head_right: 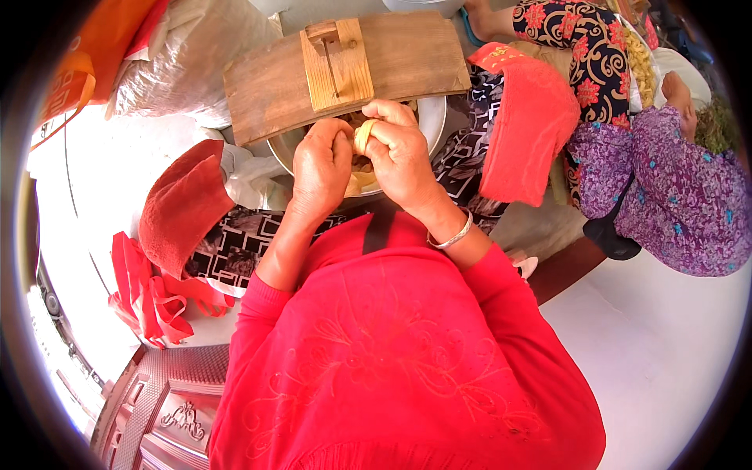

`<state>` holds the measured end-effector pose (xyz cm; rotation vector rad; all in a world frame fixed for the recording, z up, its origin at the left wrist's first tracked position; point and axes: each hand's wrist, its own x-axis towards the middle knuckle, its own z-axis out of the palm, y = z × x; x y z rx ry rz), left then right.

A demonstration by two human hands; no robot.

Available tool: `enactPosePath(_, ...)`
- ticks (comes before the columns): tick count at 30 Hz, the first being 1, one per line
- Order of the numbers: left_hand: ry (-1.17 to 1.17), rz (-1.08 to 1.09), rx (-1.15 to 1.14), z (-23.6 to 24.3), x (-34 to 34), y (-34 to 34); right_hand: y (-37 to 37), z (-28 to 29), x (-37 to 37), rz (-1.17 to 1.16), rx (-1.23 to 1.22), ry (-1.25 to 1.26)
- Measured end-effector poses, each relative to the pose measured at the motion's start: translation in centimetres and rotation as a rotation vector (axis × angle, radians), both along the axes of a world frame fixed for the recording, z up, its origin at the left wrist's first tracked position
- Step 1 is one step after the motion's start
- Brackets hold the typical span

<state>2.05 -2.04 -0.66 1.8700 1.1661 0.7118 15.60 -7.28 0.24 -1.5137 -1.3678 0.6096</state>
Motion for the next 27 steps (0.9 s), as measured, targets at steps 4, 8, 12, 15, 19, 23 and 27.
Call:
enactPosePath(4,-0.393,0.025,-0.392,0.6,-0.2,-1.0,0.3,-0.5,0.2,-0.009,0.064,0.024)
enactPosePath(8,0.165,-0.054,-0.027,1.7,0.3,-0.4,0.9,-0.9,0.3,0.035,0.072,-0.181)
enactPosePath(12,-0.376,0.007,-0.603,-2.5,-0.3,-0.1,0.6,-0.7,-0.2,0.048,0.095,-0.051)
enactPosePath(15,-0.74,-0.032,-1.112,-1.6,-1.4,-1.2,0.6,-1.2,0.1,-0.061,-0.023,0.264)
enactPosePath(19,-0.43,-0.031,-0.643,-1.3,-3.2,-2.5,0.3,-3.2,0.7,-0.071,-0.06,0.828)
enactPosePath(23,0.168,-0.098,0.227,0.5,-3.9,-1.1,0.7,-1.4,2.8,-0.098,-0.158,0.529)
enactPosePath(27,0.275,-0.193,0.454,1.5,-3.1,0.3,2.6,2.4,3.7,0.217,-0.266,0.154)
